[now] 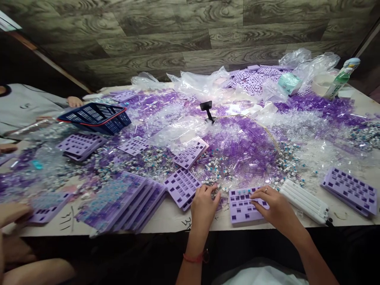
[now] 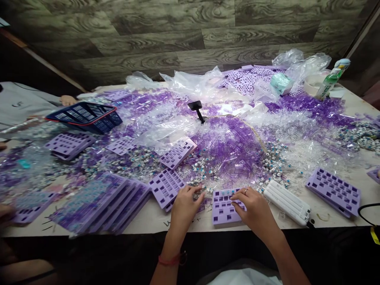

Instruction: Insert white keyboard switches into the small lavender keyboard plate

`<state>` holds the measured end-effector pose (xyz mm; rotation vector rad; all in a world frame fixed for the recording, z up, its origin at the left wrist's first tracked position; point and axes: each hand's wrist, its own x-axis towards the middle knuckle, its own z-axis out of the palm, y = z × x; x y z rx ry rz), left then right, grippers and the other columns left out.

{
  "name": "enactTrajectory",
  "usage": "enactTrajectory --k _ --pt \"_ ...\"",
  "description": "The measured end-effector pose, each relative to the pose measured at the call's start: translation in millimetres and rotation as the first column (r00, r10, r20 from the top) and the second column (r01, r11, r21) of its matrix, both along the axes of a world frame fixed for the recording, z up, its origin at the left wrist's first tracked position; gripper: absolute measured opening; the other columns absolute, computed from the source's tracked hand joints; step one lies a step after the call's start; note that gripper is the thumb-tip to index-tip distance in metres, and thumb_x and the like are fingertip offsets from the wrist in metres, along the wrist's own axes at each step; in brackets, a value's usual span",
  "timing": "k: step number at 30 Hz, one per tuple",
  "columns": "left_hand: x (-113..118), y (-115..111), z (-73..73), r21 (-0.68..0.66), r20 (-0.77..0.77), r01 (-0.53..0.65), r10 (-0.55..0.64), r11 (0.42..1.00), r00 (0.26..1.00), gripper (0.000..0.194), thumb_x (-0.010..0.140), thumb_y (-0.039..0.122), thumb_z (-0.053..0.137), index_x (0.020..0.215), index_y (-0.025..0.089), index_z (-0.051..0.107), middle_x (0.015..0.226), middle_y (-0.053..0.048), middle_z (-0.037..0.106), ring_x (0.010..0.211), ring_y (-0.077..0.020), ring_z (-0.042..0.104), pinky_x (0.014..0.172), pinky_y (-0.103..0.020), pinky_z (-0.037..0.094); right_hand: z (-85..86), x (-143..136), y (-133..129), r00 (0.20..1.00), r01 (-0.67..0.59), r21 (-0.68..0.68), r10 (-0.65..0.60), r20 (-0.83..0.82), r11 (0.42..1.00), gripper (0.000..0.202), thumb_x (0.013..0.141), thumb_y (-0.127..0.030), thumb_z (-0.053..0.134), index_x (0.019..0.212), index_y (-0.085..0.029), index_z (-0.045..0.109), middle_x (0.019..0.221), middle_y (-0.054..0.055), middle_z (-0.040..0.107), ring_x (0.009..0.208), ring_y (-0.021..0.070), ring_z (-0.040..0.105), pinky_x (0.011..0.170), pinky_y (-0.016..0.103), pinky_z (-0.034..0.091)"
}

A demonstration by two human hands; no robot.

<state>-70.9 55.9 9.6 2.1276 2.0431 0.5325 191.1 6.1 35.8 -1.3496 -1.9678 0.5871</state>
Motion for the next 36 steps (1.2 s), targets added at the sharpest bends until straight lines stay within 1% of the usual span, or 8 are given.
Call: enactTrajectory --k 4,8,13,16,19,25,31,36 --pt "2.9 1.0 7.0 -0.047 -0.014 -0.014 0.013 0.999 1.0 0.014 0.089 0.029 0.065 0.091 0.022 0.077 0.093 -0.007 0.073 0.096 -0.0282 0.065 0.081 -0.038 0.054 2.6 2.8 -3.4 1.0 0.016 -0.006 -0.016 0.015 1.0 0.011 0.095 -0.02 0.064 0.101 -0.027 0.071 0.099 0.004 0.074 0.093 0.0226 0.07 0.084 0.037 0.057" --pt "5.2 -4.5 20.5 -0.028 0.222 -0.012 0.017 1.0 0.975 0.018 0.09 0.034 0.063 0.097 0.022 0.076 0.098 -0.006 0.077 0.09 -0.0247 0.069 0.081 -0.036 0.054 2.1 4.1 -4.5 0.999 0.036 0.002 -0.036 -0.004 0.999 0.013 0.097 -0.019 0.061 0.1 -0.027 0.071 0.097 0.004 0.074 0.093 0.0217 0.07 0.083 0.036 0.056" --pt "33.7 -12.1 35.1 -0.141 0.635 0.166 -0.04 0.976 0.772 0.033 0.089 0.046 0.066 0.112 0.023 0.073 0.09 -0.004 0.077 0.08 -0.0193 0.072 0.066 -0.028 0.053 -5.9 -3.6 2.9 0.99 0.069 0.057 -0.062 -0.127 0.996 0.015 0.098 -0.024 0.062 0.109 -0.027 0.071 0.102 0.005 0.074 0.099 0.022 0.071 0.09 0.037 0.057" --pt "58.2 -9.1 34.1 -0.153 0.722 0.261 -0.072 0.953 0.689 0.031 0.087 0.048 0.068 0.103 0.022 0.075 0.088 -0.004 0.078 0.08 -0.0192 0.072 0.067 -0.028 0.054 -12.8 -7.8 12.0 0.981 0.069 0.087 -0.052 -0.186 0.994 0.018 0.097 -0.028 0.065 0.114 -0.027 0.071 0.106 0.006 0.074 0.104 0.0224 0.07 0.094 0.037 0.057" --pt "74.3 -2.6 27.6 -0.157 0.77 0.274 -0.056 0.949 0.635 0.031 0.087 0.049 0.068 0.098 0.021 0.076 0.088 -0.005 0.078 0.077 -0.0193 0.071 0.069 -0.03 0.056 -18.4 -5.3 22.2 0.98 0.091 0.111 -0.069 -0.189 0.99 0.014 0.098 -0.028 0.065 0.11 -0.026 0.072 0.102 0.005 0.075 0.101 0.0219 0.071 0.092 0.038 0.057" --pt "78.8 3.3 19.0 -0.145 0.733 0.29 -0.094 0.946 0.673 0.026 0.087 0.044 0.068 0.098 0.022 0.077 0.093 -0.005 0.079 0.081 -0.0205 0.071 0.076 -0.033 0.058 -21.8 7.7 35.3 0.993 0.041 0.106 -0.029 -0.111 0.994 0.015 0.094 -0.025 0.069 0.108 -0.027 0.075 0.105 0.005 0.077 0.101 0.0218 0.072 0.092 0.037 0.058" --pt "70.6 1.2 16.0 0.013 0.509 0.358 -0.314 0.934 0.801 0.017 0.089 0.03 0.07 0.105 0.024 0.075 0.103 -0.004 0.077 0.097 -0.0225 0.067 0.089 -0.039 0.056 -22.5 16.4 41.8 0.999 -0.036 0.048 0.036 0.001 0.998 0.02 0.088 -0.016 0.075 0.105 -0.026 0.075 0.103 0.003 0.077 0.099 0.0206 0.071 0.092 0.036 0.056" --pt "67.8 -1.8 13.1 0.087 0.338 0.434 -0.437 0.897 0.834 0.02 0.091 0.024 0.069 0.111 0.025 0.073 0.104 -0.005 0.074 0.103 -0.0241 0.064 0.093 -0.042 0.055 -23.0 19.4 45.3 0.995 -0.053 -0.008 0.054 0.088 0.999 0.02 0.087 -0.016 0.076 0.104 -0.026 0.076 0.103 0.003 0.077 0.099 0.0199 0.07 0.093 0.035 0.055"
